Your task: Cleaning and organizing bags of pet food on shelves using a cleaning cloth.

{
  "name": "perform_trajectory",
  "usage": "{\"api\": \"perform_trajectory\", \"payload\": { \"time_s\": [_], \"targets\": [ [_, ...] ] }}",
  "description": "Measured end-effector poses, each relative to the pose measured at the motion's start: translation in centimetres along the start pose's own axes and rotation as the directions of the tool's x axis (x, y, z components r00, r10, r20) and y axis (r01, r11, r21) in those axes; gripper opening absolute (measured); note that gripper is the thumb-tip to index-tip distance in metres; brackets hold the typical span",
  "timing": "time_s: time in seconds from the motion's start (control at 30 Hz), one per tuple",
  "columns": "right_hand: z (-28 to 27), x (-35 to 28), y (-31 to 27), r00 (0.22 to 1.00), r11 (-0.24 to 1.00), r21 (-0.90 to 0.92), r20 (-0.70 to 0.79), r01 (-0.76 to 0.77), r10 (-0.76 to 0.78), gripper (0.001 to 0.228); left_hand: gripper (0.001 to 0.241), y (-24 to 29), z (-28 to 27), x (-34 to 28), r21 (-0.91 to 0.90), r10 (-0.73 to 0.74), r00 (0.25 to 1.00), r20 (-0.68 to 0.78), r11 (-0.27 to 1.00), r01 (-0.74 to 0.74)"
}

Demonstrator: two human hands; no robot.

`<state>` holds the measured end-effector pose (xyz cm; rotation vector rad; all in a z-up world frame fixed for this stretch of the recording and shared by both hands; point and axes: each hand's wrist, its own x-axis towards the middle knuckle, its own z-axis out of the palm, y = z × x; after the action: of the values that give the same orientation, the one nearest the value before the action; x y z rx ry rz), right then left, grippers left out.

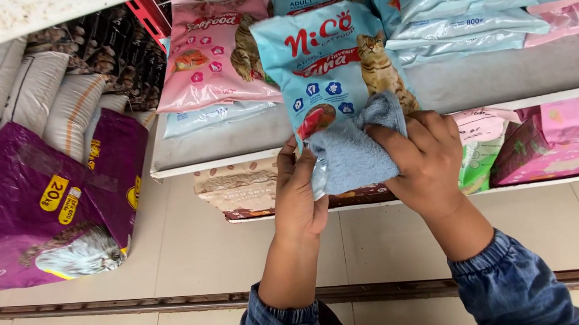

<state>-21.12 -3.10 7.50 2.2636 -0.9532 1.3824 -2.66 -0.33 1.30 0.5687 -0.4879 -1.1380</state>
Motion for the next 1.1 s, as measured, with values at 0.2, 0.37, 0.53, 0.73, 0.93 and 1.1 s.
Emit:
{"api": "perform_trajectory", "payload": {
  "time_s": [0.2, 0.37, 0.53, 0.73, 0.93, 1.1],
  "targets": [
    [-4.1, 2.7, -1.2, 0.984, 0.993, 0.031, 0.138, 0.11, -0.113, 0.038, 0.059, 3.0, -0.5, -0.7, 0.063, -0.18, 0.979, 0.099, 0.983, 0.174],
    [-4.8, 1.9, -1.1, 0.874, 0.977, 0.069, 0.436, 0.204, -0.213, 0.024, 0.081, 3.1, -1.5, -0.9, 0.355, -0.255, 0.937, 0.24, 0.921, 0.159],
    [-6.2, 2.6, -1.2, 0.793, 0.993, 0.1, 0.6, 0.062, -0.109, 0.032, 0.094, 1.3, -0.7, -1.1, 0.343, -0.19, 0.951, 0.244, 0.934, 0.099],
    [-2.4, 0.8, -2.7, 0.917, 0.95, 0.056, 0.282, -0.308, 0.281, 0.096, 0.081, -1.1, -3.6, -1.0, 0.421, -0.052, 0.933, 0.355, 0.9, -0.111],
    [2.9, 4.0, -4.7, 0.904, 0.979, 0.138, 0.38, 0.153, -0.195, 0.062, 0.08, -2.6, -6.9, 0.0, 0.631, -0.033, 0.84, 0.541, 0.677, -0.38],
    [7.3, 9.7, -2.3, 0.895, 0.991, 0.108, 0.428, 0.084, -0.123, 0.06, 0.093, -1.0, -4.2, -0.3, 0.524, -0.048, 0.898, 0.438, 0.825, -0.212]
  ]
}}
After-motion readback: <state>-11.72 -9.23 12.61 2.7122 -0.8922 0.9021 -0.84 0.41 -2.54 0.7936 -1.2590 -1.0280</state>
